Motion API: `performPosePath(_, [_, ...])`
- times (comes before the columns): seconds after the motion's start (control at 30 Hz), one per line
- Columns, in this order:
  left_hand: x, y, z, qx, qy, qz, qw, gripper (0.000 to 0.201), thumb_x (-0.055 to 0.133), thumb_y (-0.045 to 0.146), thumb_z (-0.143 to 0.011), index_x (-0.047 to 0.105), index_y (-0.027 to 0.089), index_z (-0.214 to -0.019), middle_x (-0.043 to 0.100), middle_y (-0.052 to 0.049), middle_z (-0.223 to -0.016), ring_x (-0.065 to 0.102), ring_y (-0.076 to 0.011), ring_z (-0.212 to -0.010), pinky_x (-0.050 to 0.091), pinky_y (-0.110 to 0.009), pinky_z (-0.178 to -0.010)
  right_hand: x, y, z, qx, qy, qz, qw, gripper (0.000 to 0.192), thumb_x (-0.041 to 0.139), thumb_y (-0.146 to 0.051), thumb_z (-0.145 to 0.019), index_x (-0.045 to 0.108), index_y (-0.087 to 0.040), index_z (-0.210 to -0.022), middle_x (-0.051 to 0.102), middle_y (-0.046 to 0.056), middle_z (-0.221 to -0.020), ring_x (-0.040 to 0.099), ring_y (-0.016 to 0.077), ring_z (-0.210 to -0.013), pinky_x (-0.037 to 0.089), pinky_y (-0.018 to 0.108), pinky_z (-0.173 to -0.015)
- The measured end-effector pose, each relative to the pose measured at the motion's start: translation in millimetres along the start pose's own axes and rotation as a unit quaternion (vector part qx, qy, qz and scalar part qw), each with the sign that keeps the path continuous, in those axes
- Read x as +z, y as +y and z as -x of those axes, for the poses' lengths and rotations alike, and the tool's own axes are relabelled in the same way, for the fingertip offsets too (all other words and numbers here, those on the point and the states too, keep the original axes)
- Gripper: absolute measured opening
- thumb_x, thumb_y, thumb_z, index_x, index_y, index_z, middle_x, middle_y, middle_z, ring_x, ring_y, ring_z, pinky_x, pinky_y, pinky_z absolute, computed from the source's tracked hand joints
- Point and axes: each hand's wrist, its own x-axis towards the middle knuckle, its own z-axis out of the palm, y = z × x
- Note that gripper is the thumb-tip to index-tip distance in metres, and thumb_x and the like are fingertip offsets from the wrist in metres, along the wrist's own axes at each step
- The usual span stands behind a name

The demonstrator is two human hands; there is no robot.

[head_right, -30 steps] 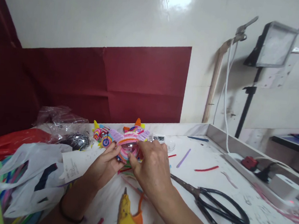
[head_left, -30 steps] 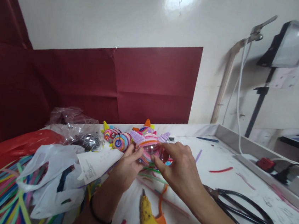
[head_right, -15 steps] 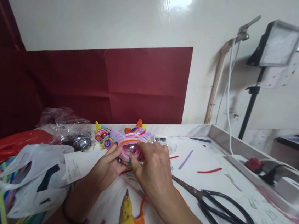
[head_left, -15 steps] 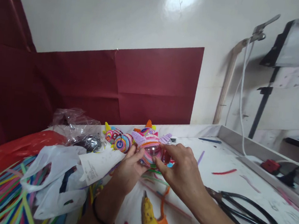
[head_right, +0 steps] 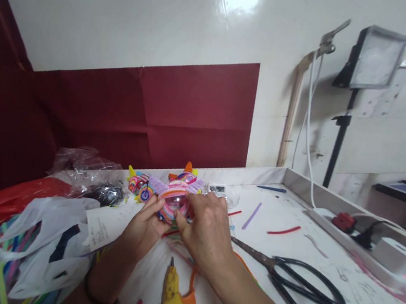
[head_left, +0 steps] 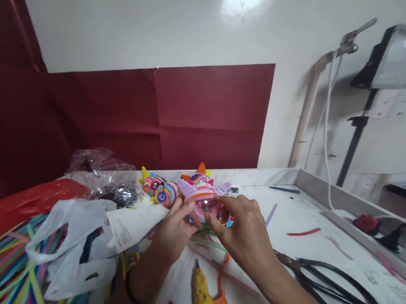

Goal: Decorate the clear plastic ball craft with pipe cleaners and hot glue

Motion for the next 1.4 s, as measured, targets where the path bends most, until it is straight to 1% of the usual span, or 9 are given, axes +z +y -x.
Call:
performPosePath(0.17, [1.4, 1.4, 0.5, 0.001, -0.001, -0.003, 1.000, 0.024, 0.077, 0.020, -0.079, 0.069, 0.024, -0.101, 0.074, -0.003, -0.108, 0.069, -0.0222, -0.107, 0.058, -0.034, -0.091, -1.7, -0.3, -1.1, 0.000, -0.007, -0.001, 1.000, 0.017, 0.079, -0.021, -0.074, 0.075, -0.014, -0.089, 0.073, 0.005, -0.070, 0.063, 0.0251, -0.068, 0.039, 0.037, -0.069])
performPosePath(0.37, [1.9, 1.3, 1.4, -0.002, -0.012, -0.016, 1.000, 0.021, 0.074, 0.022, -0.083, 0.068, 0.022, -0.103, 0.073, -0.005, -0.115, 0.070, -0.0189, -0.104, 0.057, -0.030, -0.089, -3.5, -0.4, -1.5, 0.007, -0.019, -0.001, 1.000, 0.019, 0.077, -0.020, -0.075, 0.075, -0.014, -0.093, 0.075, 0.005, -0.074, 0.063, 0.0249, -0.071, 0.039, 0.037, -0.071])
performPosePath(0.53, [2.3, 1.0, 0.6, -0.005, 0.015, -0.004, 1.000, 0.029, 0.079, 0.021, -0.078, 0.068, 0.021, -0.105, 0.074, -0.006, -0.114, 0.070, -0.0185, -0.103, 0.057, -0.030, -0.089, -2.4, -0.2, -1.3, 0.014, -0.019, 0.003, 1.000, 0.017, 0.075, -0.019, -0.075, 0.075, -0.015, -0.091, 0.075, 0.005, -0.074, 0.063, 0.0249, -0.071, 0.039, 0.037, -0.071])
performPosePath(0.73, [2.8, 1.9, 0.5, 0.006, 0.022, -0.020, 1.000, 0.029, 0.078, 0.020, -0.077, 0.070, 0.023, -0.105, 0.074, -0.005, -0.114, 0.069, -0.0211, -0.106, 0.058, -0.032, -0.089, -3.5, -0.7, -3.0, 0.023, -0.032, 0.004, 0.999, 0.012, 0.076, -0.023, -0.076, 0.074, -0.016, -0.086, 0.072, 0.005, -0.071, 0.062, 0.0244, -0.070, 0.040, 0.037, -0.071])
performPosePath(0.87, [4.5, 2.3, 0.1, 0.006, 0.026, -0.019, 0.999, 0.025, 0.078, 0.019, -0.075, 0.071, 0.024, -0.099, 0.074, -0.003, -0.110, 0.069, -0.0246, -0.109, 0.057, -0.037, -0.092, -3.4, 1.0, -3.2, 0.025, -0.037, -0.006, 0.999, 0.012, 0.074, -0.023, -0.077, 0.073, -0.018, -0.088, 0.073, 0.004, -0.072, 0.063, 0.0244, -0.072, 0.040, 0.037, -0.073])
performPosePath(1.0, [4.6, 3.0, -0.6, 0.005, 0.031, -0.025, 0.999, 0.022, 0.078, 0.021, -0.077, 0.071, 0.022, -0.098, 0.074, -0.004, -0.109, 0.070, -0.0242, -0.107, 0.057, -0.038, -0.093, -3.1, 2.9, -2.7, 0.027, -0.022, -0.019, 0.999, 0.017, 0.075, -0.021, -0.077, 0.073, -0.018, -0.094, 0.074, 0.004, -0.075, 0.064, 0.0245, -0.073, 0.040, 0.037, -0.075])
performPosePath(1.17, [2.0, 4.1, -0.7, 0.005, 0.020, -0.024, 1.000, 0.027, 0.078, 0.022, -0.077, 0.071, 0.024, -0.103, 0.074, -0.004, -0.108, 0.071, -0.0223, -0.102, 0.059, -0.036, -0.090, -4.4, 2.7, -3.1, 0.026, -0.015, -0.027, 0.999, 0.020, 0.078, -0.022, -0.077, 0.074, -0.017, -0.095, 0.073, 0.004, -0.075, 0.063, 0.0246, -0.073, 0.039, 0.037, -0.074])
performPosePath(1.3, [2.9, 4.3, 0.6, 0.007, 0.033, -0.014, 0.999, 0.021, 0.079, 0.020, -0.076, 0.070, 0.022, -0.095, 0.075, -0.002, -0.104, 0.071, -0.0190, -0.095, 0.060, -0.030, -0.081, -4.7, 1.9, -3.0, 0.019, -0.015, -0.028, 0.999, 0.019, 0.077, -0.023, -0.078, 0.074, -0.017, -0.095, 0.072, 0.003, -0.074, 0.061, 0.0238, -0.072, 0.038, 0.036, -0.073])
performPosePath(1.4, [4.6, 4.8, 1.3, 0.009, 0.037, -0.009, 0.999, 0.021, 0.077, 0.019, -0.077, 0.069, 0.021, -0.096, 0.075, -0.003, -0.104, 0.071, -0.0179, -0.094, 0.060, -0.028, -0.078, -5.6, 1.8, -2.8, 0.001, -0.021, -0.015, 1.000, 0.014, 0.074, -0.027, -0.082, 0.073, -0.018, -0.093, 0.072, 0.004, -0.074, 0.059, 0.0239, -0.074, 0.036, 0.036, -0.073])
